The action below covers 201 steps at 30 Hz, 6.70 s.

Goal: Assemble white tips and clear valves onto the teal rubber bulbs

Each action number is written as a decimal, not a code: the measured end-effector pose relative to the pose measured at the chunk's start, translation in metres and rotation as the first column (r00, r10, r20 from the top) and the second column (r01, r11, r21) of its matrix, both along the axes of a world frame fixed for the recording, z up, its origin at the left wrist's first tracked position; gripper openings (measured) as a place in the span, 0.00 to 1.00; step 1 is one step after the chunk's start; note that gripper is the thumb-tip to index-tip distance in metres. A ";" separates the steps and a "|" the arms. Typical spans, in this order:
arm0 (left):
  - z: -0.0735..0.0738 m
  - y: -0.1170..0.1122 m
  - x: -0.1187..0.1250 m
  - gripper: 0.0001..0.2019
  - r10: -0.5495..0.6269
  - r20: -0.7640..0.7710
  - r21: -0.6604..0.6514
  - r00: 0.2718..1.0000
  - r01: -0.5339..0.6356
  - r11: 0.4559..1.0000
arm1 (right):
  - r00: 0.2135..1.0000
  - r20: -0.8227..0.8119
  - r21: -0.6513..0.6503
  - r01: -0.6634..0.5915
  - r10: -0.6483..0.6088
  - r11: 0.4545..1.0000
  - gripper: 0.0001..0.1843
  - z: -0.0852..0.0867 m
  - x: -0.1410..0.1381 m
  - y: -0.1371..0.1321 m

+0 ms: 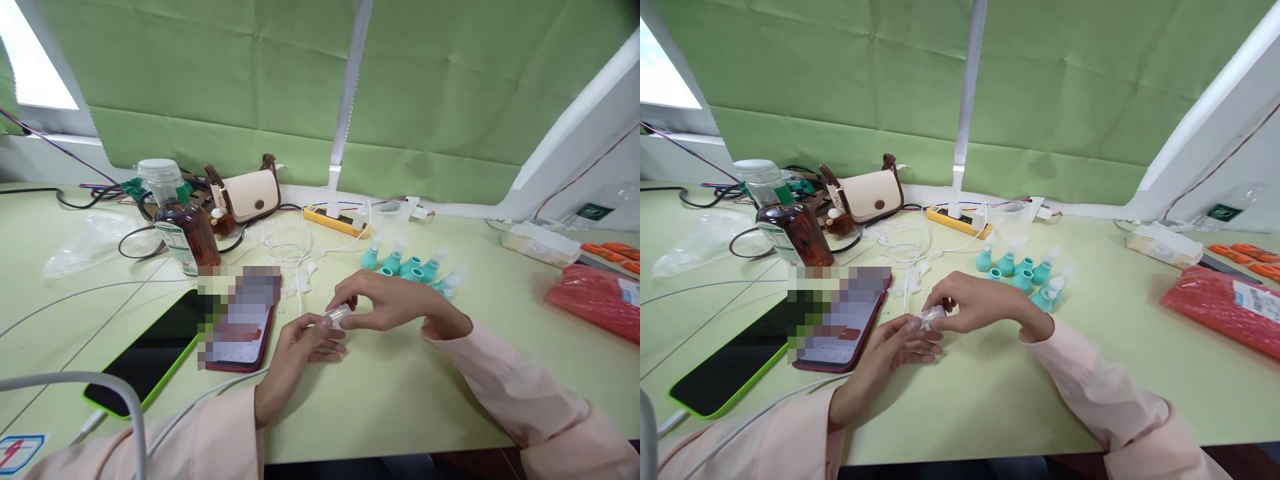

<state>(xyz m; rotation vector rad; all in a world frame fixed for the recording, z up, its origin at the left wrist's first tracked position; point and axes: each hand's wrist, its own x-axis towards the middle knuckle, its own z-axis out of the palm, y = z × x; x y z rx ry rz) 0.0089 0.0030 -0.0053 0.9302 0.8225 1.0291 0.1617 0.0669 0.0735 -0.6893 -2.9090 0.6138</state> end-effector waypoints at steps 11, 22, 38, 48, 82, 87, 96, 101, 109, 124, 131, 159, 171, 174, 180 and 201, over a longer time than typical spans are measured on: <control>-0.007 0.004 -0.002 0.11 0.114 0.038 -0.045 0.993 -0.112 0.993 | 0.986 0.131 -0.032 0.105 -0.100 0.994 0.31 -0.015 -0.004 0.026; -0.005 0.001 -0.002 0.10 0.047 0.001 -0.041 0.999 -0.047 0.998 | 0.963 -0.107 0.322 0.270 -0.248 0.907 0.13 -0.069 -0.025 0.040; -0.002 -0.001 -0.001 0.16 0.045 0.069 0.016 0.997 -0.047 0.999 | 0.689 -0.432 -0.649 0.211 -0.582 0.731 0.10 -0.055 -0.003 0.021; -0.006 0.004 -0.001 0.12 0.074 0.050 0.017 0.996 -0.074 0.997 | 0.581 -0.242 -0.964 -0.235 -0.777 0.125 0.03 -0.075 0.016 -0.016; -0.005 0.004 0.001 0.14 0.146 0.119 -0.213 0.982 -0.118 0.970 | 0.749 -0.660 0.415 0.307 0.052 0.856 0.12 -0.080 0.016 -0.038; -0.004 0.003 0.000 0.14 0.152 0.120 -0.208 0.981 -0.124 0.970 | 0.734 -0.678 0.344 0.358 -0.033 0.868 0.13 -0.079 0.012 -0.044; -0.003 0.002 0.000 0.16 0.168 0.108 -0.232 0.980 -0.140 0.963 | 0.883 -0.467 0.568 0.263 0.042 0.780 0.18 -0.080 0.013 -0.055; -0.002 0.003 -0.001 0.18 0.165 0.071 -0.228 0.984 -0.145 0.963 | 0.865 -0.498 0.381 0.280 -0.060 0.881 0.14 -0.082 0.013 -0.060; 0.002 0.003 0.001 0.22 0.103 0.120 -0.204 0.987 -0.077 0.976 | 0.398 -0.523 -0.752 0.199 -0.753 0.628 0.16 -0.084 0.007 -0.039; -0.002 -0.002 -0.001 0.15 -0.051 0.149 -0.134 0.988 0.072 0.988 | 0.588 -0.362 -0.879 0.044 -0.723 0.475 0.20 -0.087 0.007 -0.031; 0.000 0.001 -0.003 0.20 -0.057 0.189 -0.189 0.980 0.094 0.978 | 0.712 -0.329 -0.820 0.110 -0.621 0.561 0.32 -0.076 0.013 -0.020; 0.006 0.003 -0.004 0.12 -0.037 -0.022 0.014 0.999 0.038 0.999 | 0.654 -0.566 -0.300 0.403 -0.502 0.865 0.10 -0.038 0.036 -0.031; 0.003 0.001 -0.003 0.10 -0.088 -0.003 0.131 0.996 0.088 0.988 | 0.861 -0.343 -0.136 0.351 -0.376 0.927 0.12 -0.062 0.032 -0.039; 0.005 0.001 -0.003 0.10 -0.095 -0.042 0.139 0.995 0.100 0.985 | 0.862 -0.315 -0.120 0.379 -0.397 0.918 0.11 -0.062 0.032 -0.041; 0.001 0.007 -0.004 0.12 -0.123 -0.145 0.092 0.982 0.137 0.986 | 0.934 -0.243 0.167 0.308 -0.264 0.937 0.09 -0.065 0.031 -0.040; 0.003 -0.006 -0.006 0.05 -0.031 -0.422 0.369 0.906 0.203 0.907 | 0.878 -0.027 -0.767 0.288 -0.478 0.573 0.22 -0.047 0.032 -0.035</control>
